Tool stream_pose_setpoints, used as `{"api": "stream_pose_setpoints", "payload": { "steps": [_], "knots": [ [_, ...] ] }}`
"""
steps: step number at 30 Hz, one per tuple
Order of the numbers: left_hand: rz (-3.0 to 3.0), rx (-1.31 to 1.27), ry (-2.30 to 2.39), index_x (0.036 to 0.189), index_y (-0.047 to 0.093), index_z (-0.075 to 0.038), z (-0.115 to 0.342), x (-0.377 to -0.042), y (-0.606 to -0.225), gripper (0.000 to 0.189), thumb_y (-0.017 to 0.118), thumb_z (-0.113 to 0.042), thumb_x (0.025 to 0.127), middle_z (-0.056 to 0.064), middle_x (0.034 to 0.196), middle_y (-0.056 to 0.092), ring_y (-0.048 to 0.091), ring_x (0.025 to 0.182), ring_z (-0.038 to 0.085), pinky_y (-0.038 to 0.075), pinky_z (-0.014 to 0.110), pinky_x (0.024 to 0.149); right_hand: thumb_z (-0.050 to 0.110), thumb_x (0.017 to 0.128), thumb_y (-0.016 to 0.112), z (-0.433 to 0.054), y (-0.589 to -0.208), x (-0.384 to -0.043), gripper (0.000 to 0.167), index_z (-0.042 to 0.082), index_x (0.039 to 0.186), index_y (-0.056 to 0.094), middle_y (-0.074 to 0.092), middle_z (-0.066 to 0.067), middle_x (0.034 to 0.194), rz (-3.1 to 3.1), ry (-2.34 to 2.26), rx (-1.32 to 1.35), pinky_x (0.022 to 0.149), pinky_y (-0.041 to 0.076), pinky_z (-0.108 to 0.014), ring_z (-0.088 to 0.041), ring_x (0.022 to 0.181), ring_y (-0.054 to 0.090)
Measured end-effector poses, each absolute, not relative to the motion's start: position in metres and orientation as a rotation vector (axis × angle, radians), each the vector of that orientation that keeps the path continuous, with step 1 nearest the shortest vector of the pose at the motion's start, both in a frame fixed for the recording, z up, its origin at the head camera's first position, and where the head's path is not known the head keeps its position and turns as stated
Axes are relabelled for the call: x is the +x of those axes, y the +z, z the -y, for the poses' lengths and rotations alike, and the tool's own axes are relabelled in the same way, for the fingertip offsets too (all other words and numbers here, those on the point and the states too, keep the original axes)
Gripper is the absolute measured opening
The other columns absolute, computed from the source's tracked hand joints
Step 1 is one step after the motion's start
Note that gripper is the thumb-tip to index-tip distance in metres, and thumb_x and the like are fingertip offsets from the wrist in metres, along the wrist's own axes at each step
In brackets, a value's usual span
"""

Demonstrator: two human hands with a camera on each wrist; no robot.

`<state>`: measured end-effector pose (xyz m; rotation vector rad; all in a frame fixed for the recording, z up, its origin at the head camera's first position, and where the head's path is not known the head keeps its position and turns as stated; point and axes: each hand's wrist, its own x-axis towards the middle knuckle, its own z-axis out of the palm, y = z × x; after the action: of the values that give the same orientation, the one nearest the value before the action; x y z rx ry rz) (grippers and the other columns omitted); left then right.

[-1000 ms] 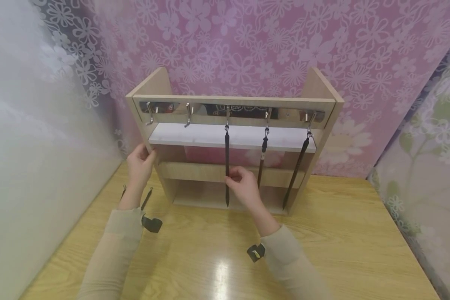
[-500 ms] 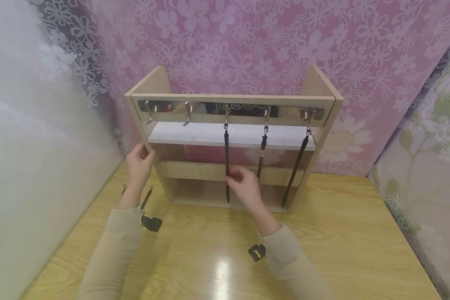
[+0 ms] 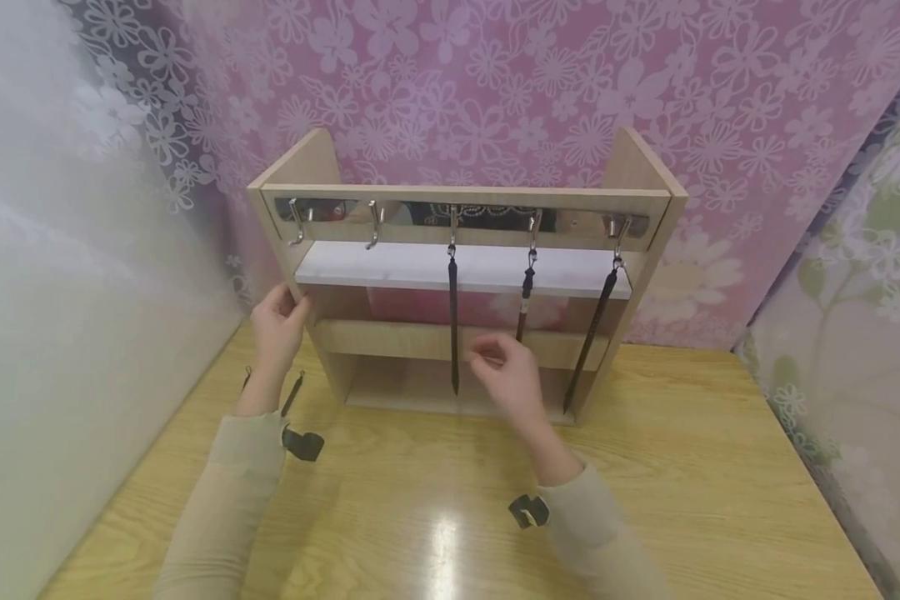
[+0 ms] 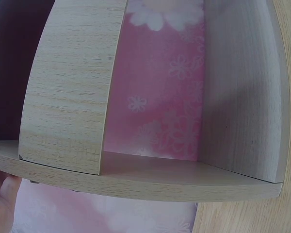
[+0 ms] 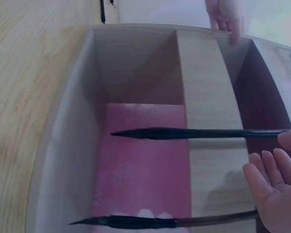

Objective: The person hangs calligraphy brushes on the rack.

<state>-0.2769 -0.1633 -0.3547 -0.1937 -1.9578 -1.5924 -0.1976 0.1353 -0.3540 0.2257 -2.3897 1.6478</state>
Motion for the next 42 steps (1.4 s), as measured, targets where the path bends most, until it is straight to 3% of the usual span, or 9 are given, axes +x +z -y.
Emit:
{"api": "stream_pose_setpoints", "payload": {
  "steps": [6, 14, 23, 36, 42],
  "knots": [
    [1.957, -0.191, -1.605, 0.103, 0.058, 0.011, 0.157, -0.262, -0.339, 0.024, 0.054, 0.004, 0.081, 0.028, 0.100, 0.058, 0.056, 0.097, 0.030, 0.045, 0.036, 0.087, 0.011, 0.084, 0.059, -0.147, -0.347, -0.188, 0.021, -0.002, 0.100, 0.059, 0.060, -0.013, 0.100, 2.351, 1.659, 0.190, 0.073, 0.046, -0.018, -0.012, 0.089, 0.057],
    [1.958, -0.188, -1.618, 0.106, 0.056, 0.012, 0.155, -0.256, -0.333, 0.026, 0.053, 0.005, 0.081, 0.028, 0.103, 0.057, 0.054, 0.100, 0.036, 0.044, 0.039, 0.087, 0.006, 0.082, 0.061, -0.164, -0.346, -0.176, 0.019, -0.005, 0.098, 0.059, 0.060, -0.015, 0.097, 2.204, 1.690, 0.191, 0.072, 0.048, -0.015, -0.005, 0.086, 0.057],
    [1.953, -0.197, -1.618, 0.106, 0.056, 0.012, 0.156, -0.256, -0.332, 0.026, 0.053, 0.006, 0.081, 0.030, 0.103, 0.057, 0.054, 0.099, 0.036, 0.044, 0.038, 0.087, -0.002, 0.082, 0.058, -0.185, -0.337, -0.165, 0.018, -0.008, 0.098, 0.056, 0.060, 0.005, 0.088, 2.125, 1.682, 0.116, 0.067, 0.047, -0.012, 0.000, 0.080, 0.056],
    [1.961, -0.206, -1.577, 0.102, 0.056, 0.014, 0.153, -0.254, -0.331, 0.023, 0.052, 0.006, 0.080, 0.029, 0.101, 0.058, 0.054, 0.098, 0.039, 0.044, 0.039, 0.087, -0.005, 0.079, 0.060, -0.219, -0.331, -0.160, 0.011, -0.002, 0.089, 0.062, 0.062, 0.002, 0.083, 1.909, 1.768, -0.063, 0.066, 0.047, -0.011, -0.004, 0.077, 0.058],
    [1.950, -0.203, -1.607, 0.105, 0.058, 0.010, 0.161, -0.272, -0.348, 0.026, 0.055, 0.004, 0.080, 0.027, 0.103, 0.058, 0.054, 0.099, 0.036, 0.045, 0.039, 0.087, -0.004, 0.077, 0.062, -0.233, -0.330, -0.161, 0.010, 0.002, 0.086, 0.064, 0.062, 0.001, 0.081, 1.823, 1.800, -0.164, 0.067, 0.046, -0.010, -0.007, 0.076, 0.058]
  ]
}}
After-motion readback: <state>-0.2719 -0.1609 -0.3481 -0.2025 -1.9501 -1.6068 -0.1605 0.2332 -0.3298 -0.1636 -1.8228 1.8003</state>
